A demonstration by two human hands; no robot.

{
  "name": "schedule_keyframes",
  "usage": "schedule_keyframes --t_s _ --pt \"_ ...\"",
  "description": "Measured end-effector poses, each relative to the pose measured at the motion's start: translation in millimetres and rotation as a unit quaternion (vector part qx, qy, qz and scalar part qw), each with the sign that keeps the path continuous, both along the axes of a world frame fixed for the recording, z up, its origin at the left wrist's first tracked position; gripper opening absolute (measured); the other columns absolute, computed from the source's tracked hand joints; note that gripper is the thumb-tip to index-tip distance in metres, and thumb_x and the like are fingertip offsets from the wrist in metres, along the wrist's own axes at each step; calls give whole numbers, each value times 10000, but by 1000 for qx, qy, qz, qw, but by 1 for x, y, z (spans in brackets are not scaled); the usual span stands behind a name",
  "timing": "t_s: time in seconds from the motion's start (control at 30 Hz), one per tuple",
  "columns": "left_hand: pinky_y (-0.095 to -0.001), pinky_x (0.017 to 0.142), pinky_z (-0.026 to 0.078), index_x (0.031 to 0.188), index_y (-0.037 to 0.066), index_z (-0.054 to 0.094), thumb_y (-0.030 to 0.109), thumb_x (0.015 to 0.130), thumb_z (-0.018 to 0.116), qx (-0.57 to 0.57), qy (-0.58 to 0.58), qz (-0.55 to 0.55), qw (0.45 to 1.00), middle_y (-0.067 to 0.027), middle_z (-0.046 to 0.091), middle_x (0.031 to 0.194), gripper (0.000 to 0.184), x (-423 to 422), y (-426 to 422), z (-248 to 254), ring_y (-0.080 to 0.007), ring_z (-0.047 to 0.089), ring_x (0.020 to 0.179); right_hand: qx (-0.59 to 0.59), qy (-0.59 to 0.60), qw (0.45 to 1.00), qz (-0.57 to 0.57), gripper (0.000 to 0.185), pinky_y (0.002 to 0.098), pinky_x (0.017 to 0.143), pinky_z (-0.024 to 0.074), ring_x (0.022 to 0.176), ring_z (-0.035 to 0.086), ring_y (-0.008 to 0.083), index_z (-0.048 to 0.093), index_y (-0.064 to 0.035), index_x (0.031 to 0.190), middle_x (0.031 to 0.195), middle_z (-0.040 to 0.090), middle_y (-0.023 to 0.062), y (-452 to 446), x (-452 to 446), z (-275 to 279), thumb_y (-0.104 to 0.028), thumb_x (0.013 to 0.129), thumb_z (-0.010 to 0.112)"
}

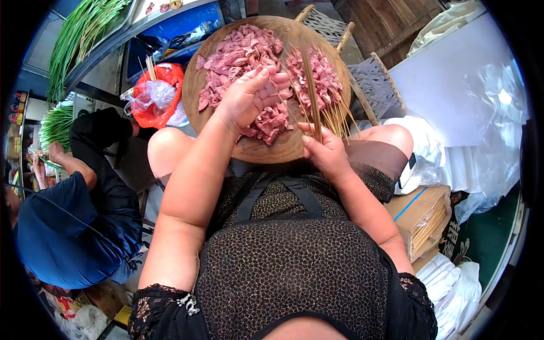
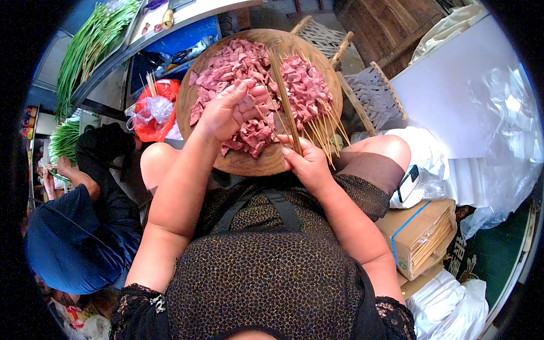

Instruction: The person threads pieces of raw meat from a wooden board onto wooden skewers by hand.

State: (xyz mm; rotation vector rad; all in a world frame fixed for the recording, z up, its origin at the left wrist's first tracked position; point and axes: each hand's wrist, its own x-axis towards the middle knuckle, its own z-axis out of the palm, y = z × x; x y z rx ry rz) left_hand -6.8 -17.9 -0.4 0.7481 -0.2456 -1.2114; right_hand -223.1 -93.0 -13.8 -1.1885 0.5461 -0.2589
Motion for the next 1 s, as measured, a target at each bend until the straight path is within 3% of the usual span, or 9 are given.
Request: schedule_keyframes --t_s 0.47,0.53,0.57,0.6,0.63,0.7,0.73,0.83,1.0 --pt "-344 822 499 1076 33 520 198 908 510 73 -1 -85 994 -113 604 1039 236 -54 -2 -14 -213 610 905 42 -17 998 -39 270 172 532 382 582 474 47 545 -30 1137 707 531 -36 -4 13 -6 -78 871 540" --pt "-325 801 506 1107 35 530 202 904 521 93 -112 -140 979 -85 604 1024 262 -38 0 -15 -198 611 884 49 -25 998 -41 272 170 522 375 577 474 48 541 -34 1137 706 531 -28 -4 13 -5 -91 871 546" --pt "-297 769 508 1066 16 578 160 890 544 186 -248 -138 941 -69 599 1027 230 -23 2 -9 -177 611 870 49 -24 998 -40 272 170 522 375 577 474 48 541 -34 1137 706 531 -28 -6 13 -6 -91 871 546" --pt "-293 762 502 1041 23 600 125 850 579 186 -399 -88 894 -70 602 1010 217 -3 5 -11 -183 611 857 39 -18 998 -38 278 170 519 372 577 473 49 536 -35 1142 705 528 -23 -9 12 -8 -98 871 549" --pt "-289 756 497 1015 29 622 89 811 614 180 -539 -36 822 -71 604 993 213 13 11 -12 -189 611 844 29 -12 999 -36 285 170 515 368 577 473 50 532 -37 1147 704 525 -19 -12 11 -11 -106 871 552" --pt "-302 786 474 980 71 652 27 703 656 258 -740 -40 620 -93 595 957 281 27 31 14 -222 592 875 29 -19 999 -41 290 169 506 362 576 471 50 527 -34 1148 704 521 -13 -14 10 -15 -116 871 555" --pt "-324 820 451 986 120 660 21 651 659 245 -764 -32 595 -119 570 918 349 36 36 2 -269 558 900 36 -27 998 -45 293 169 505 363 576 472 50 525 -32 1151 701 520 -14 -14 10 -16 -115 871 555" --pt "-355 820 452 948 116 672 34 656 638 269 -784 -52 558 -145 564 924 305 33 39 -5 -305 558 912 37 -27 998 -45 296 169 507 367 579 475 49 523 -29 1153 698 520 -17 -12 8 -11 -113 872 554" --pt "-352 795 457 917 108 671 41 666 641 259 -779 -58 568 -148 562 924 261 30 40 -2 -309 558 896 29 -11 999 -40 292 173 524 381 589 486 51 523 -26 1153 704 521 -20 -10 4 -10 -101 872 552"
